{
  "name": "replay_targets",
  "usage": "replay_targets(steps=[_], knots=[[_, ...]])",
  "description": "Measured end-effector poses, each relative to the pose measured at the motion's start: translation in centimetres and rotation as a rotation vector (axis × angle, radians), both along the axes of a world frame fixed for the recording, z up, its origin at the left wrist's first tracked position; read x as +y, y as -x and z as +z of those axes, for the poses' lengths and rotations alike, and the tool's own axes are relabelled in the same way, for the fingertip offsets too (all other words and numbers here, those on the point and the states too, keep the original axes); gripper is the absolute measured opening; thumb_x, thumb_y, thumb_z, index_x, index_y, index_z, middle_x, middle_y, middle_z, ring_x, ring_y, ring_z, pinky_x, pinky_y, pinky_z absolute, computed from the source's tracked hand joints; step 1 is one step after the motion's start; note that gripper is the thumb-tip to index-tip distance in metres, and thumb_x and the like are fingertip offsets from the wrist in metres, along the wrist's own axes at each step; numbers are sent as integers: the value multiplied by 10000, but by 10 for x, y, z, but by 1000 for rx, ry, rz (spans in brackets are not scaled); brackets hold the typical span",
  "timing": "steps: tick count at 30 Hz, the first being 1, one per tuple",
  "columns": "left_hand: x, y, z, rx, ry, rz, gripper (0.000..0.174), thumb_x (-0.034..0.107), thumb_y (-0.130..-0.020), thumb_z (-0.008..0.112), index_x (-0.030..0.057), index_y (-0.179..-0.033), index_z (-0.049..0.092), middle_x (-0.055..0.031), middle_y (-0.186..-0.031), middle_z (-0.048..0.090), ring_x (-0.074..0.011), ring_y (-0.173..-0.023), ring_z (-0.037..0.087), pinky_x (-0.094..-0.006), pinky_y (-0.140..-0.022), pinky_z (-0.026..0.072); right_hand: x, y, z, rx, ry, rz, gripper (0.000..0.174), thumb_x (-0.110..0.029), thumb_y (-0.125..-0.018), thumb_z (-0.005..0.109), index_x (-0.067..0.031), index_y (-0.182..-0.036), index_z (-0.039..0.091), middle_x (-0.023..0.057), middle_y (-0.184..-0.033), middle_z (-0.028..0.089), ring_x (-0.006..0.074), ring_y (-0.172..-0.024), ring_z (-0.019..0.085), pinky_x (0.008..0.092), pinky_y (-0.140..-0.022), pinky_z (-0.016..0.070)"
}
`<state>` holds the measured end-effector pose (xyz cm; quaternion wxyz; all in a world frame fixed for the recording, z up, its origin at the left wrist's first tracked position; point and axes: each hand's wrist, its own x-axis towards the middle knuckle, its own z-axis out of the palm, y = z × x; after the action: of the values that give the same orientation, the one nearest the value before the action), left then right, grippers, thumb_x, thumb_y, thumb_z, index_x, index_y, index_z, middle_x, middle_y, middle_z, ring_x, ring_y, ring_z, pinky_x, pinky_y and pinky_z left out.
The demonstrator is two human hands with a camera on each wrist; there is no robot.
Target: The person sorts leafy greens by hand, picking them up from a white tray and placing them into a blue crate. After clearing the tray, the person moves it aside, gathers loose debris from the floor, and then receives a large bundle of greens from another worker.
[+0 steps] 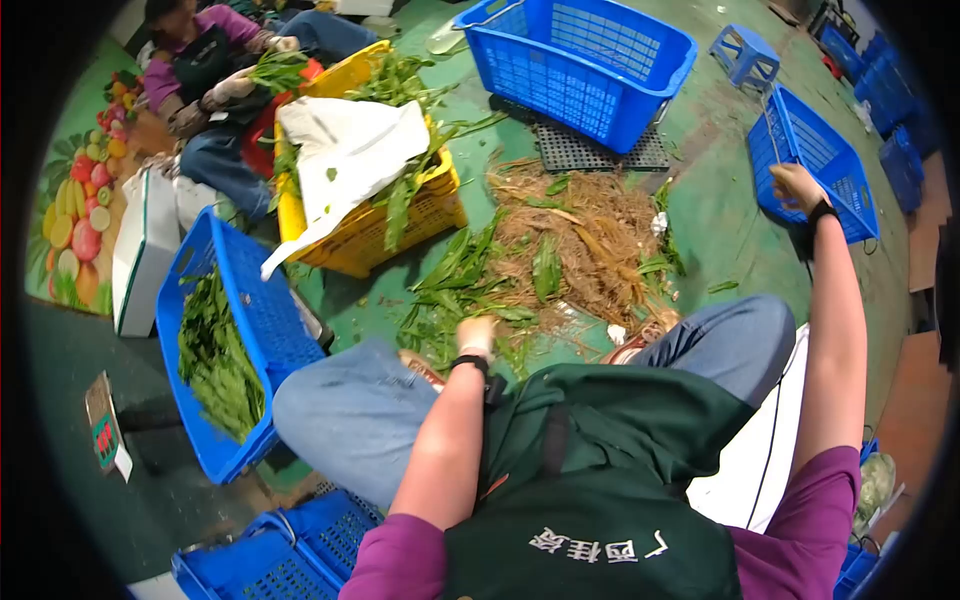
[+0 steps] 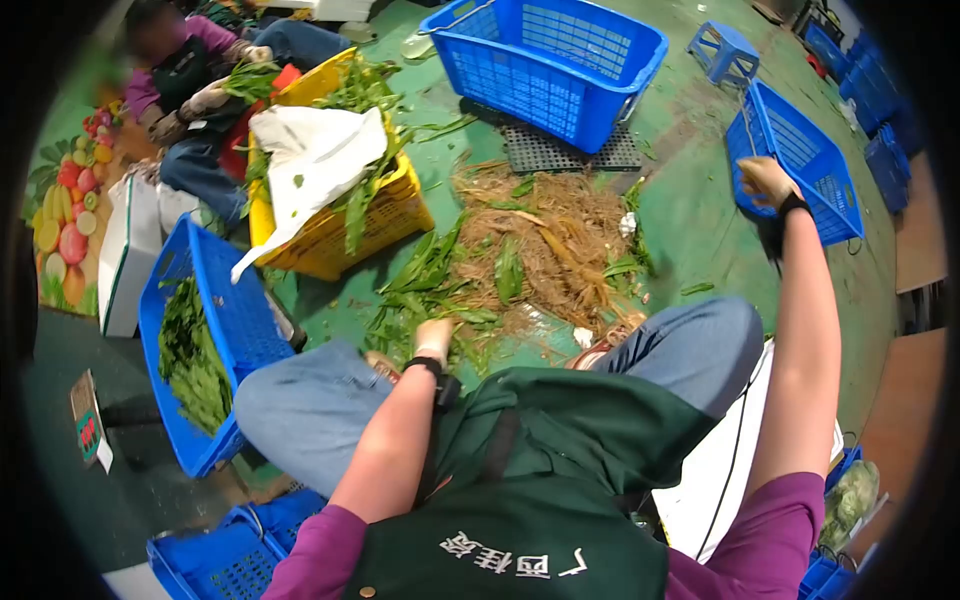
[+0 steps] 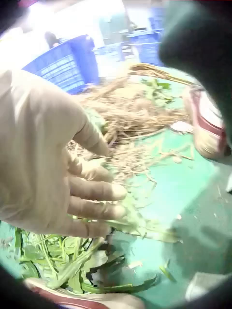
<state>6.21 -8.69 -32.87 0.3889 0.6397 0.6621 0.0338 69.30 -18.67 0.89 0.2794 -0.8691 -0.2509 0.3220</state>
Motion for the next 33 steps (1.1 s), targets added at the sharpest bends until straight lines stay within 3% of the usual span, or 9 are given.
replay_targets(steps=[4,7,11,14,15,17,21,26,33], knots=[[-11,22,9,-460,505,1070,880,667,-848,496,11,-1430,423,-194,-1515,373,-314,-1361,390,-409,-1087,336,93,-46,-103,18,216,-76,478,-418,-906,585,-2,-1142,591,108,-1013,674,302,-951,646,498,-683,522],[-22,31,37,-446,839,941,1254,962,-602,428,81,-1491,348,-166,-1559,299,-332,-1401,304,-411,-1138,256,119,-11,-202,-59,336,-7,739,-671,-788,609,10,-1061,694,179,-1104,684,251,-1088,634,401,-830,529],[6,53,-48,-676,799,1138,1086,900,-722,393,114,-1471,408,-106,-1491,440,-327,-1362,374,-438,-1143,237,93,51,-315,-27,217,-147,966,-769,-739,581,-2,-1325,558,194,-1399,521,299,-1338,452,380,-1113,328],[58,19,2,-899,973,1064,933,840,-786,401,195,-1460,432,-79,-1488,443,-380,-1368,354,-674,-1065,196,95,52,-396,-8,155,-225,933,-727,-815,525,-14,-1415,463,130,-1502,419,280,-1414,337,370,-1150,261],[75,-1,22,-1141,920,769,922,841,-780,416,219,-1461,422,-80,-1486,437,-411,-1369,341,-737,-1016,190,107,67,-382,39,153,-171,986,-769,-787,503,-26,-1433,439,168,-1491,416,294,-1414,336,386,-1152,264],[82,-32,52,-467,118,-89,1083,788,-743,571,222,-1560,142,-101,-1597,196,-402,-1409,285,-754,-1016,193,129,116,-351,142,157,-80,1092,-853,-732,461,-50,-1469,392,244,-1471,411,322,-1413,334,416,-1157,270],[113,-109,26,-508,700,622,1383,821,-590,695,212,-1557,-84,-100,-1620,78,-382,-1453,162,-765,-1019,170,208,204,-323,54,327,338,1237,-918,-609,519,-35,-1464,379,289,-1415,450,419,-1336,417,465,-1108,352],[108,-125,65,-962,876,768,802,478,-778,785,100,-1411,470,-67,-1350,560,-233,-1201,537,-465,-1046,397,196,283,-357,235,198,441,1129,-758,-711,606,-26,-1505,275,282,-1479,368,419,-1374,358,446,-1131,317],[78,-126,89,-1194,402,513,474,162,-860,733,64,-1291,563,-26,-1230,619,-158,-1093,584,-337,-937,480,155,314,-349,708,-251,120,815,-317,-894,584,47,-1511,195,252,-1525,315,311,-1420,304,339,-1133,278]])
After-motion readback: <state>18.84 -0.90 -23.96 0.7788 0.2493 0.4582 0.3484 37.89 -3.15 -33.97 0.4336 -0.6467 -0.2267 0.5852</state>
